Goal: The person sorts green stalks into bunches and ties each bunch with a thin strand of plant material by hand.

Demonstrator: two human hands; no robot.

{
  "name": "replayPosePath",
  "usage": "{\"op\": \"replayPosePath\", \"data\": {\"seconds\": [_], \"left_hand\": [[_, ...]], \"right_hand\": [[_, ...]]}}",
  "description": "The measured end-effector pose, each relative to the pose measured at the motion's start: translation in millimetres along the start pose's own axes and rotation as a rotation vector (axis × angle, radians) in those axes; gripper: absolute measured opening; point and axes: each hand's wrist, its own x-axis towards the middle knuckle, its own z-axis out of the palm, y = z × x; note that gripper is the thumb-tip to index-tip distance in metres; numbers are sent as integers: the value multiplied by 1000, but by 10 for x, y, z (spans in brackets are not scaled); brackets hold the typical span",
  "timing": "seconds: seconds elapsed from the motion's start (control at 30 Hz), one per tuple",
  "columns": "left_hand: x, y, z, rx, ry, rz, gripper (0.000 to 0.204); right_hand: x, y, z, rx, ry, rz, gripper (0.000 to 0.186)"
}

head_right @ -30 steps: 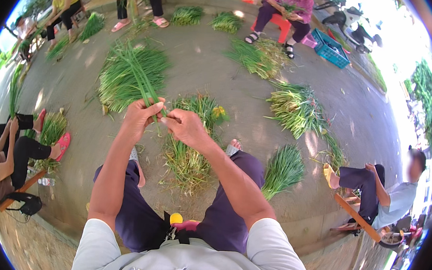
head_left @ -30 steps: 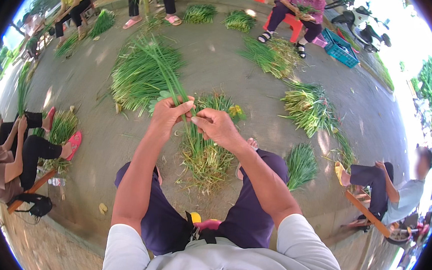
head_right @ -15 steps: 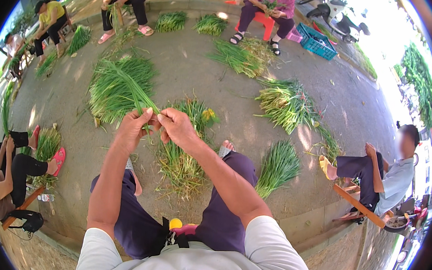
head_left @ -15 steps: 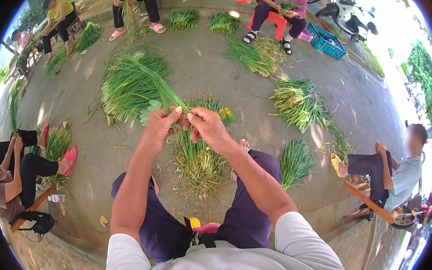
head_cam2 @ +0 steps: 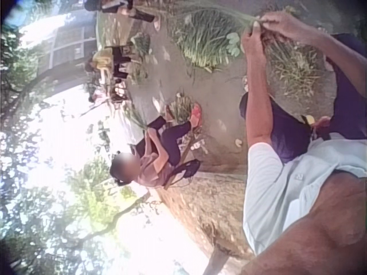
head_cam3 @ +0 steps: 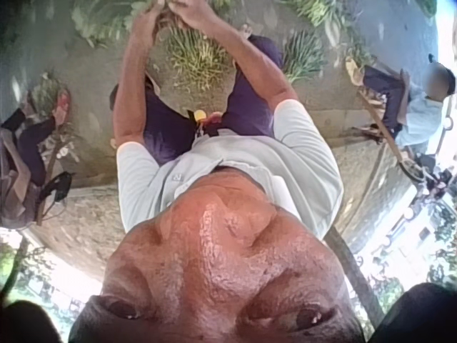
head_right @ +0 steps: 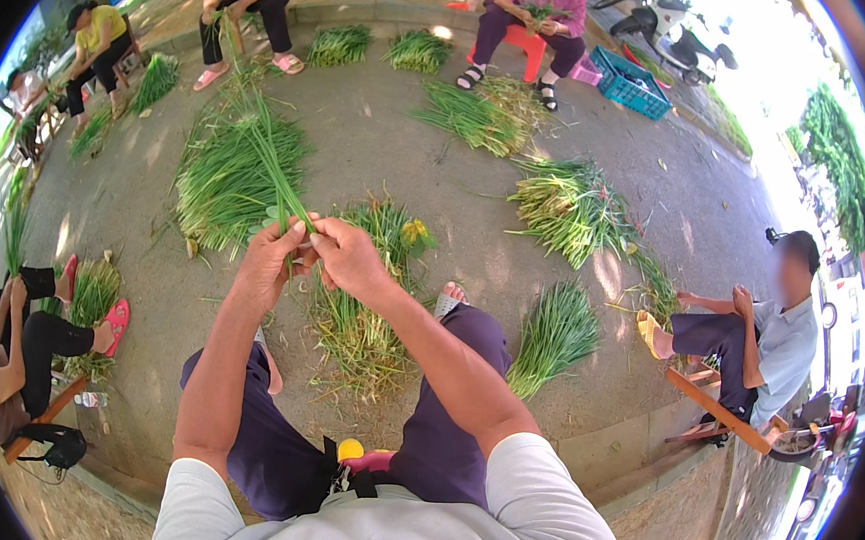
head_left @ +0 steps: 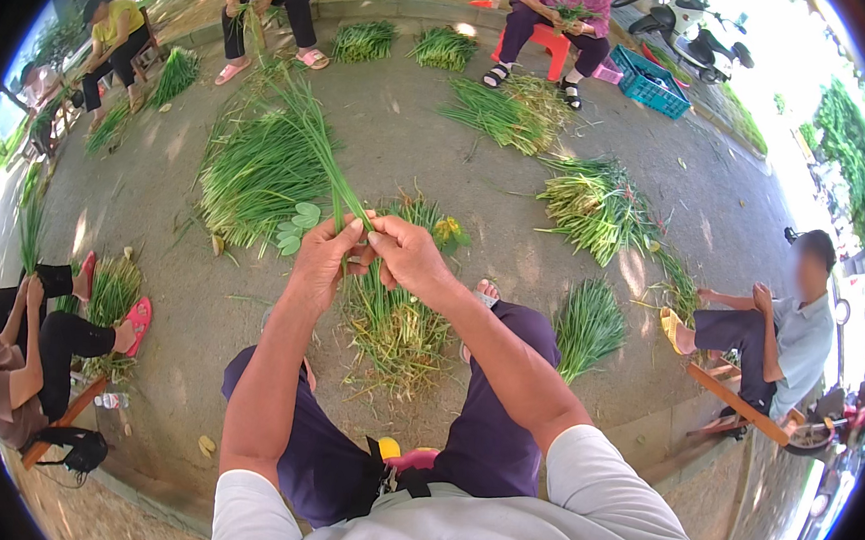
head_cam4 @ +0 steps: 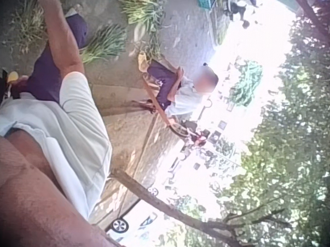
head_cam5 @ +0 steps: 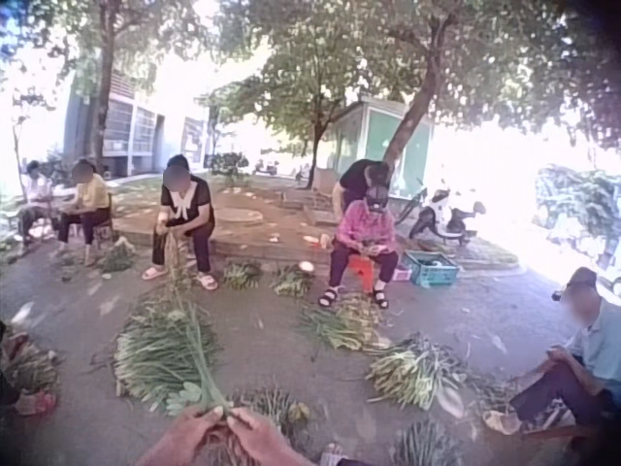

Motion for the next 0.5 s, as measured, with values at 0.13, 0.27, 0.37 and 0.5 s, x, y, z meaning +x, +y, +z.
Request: {"op": "replayPosePath", "data": {"seconds": [0.13, 0.27, 0.37, 0.5], "left_hand": [[11, -16, 7, -24, 18, -10, 27], [25, 19, 43, -42, 79, -31, 27], [23, 73, -58, -124, 107, -13, 25], [96, 51, -172, -188, 147, 7, 24]], "right_hand": [[-12, 28, 62, -114, 102, -56, 19], [47, 154, 17, -333, 303, -76, 21], [98, 194, -134, -569, 451, -101, 20], [144, 149, -181, -150, 408, -28, 19]]}}
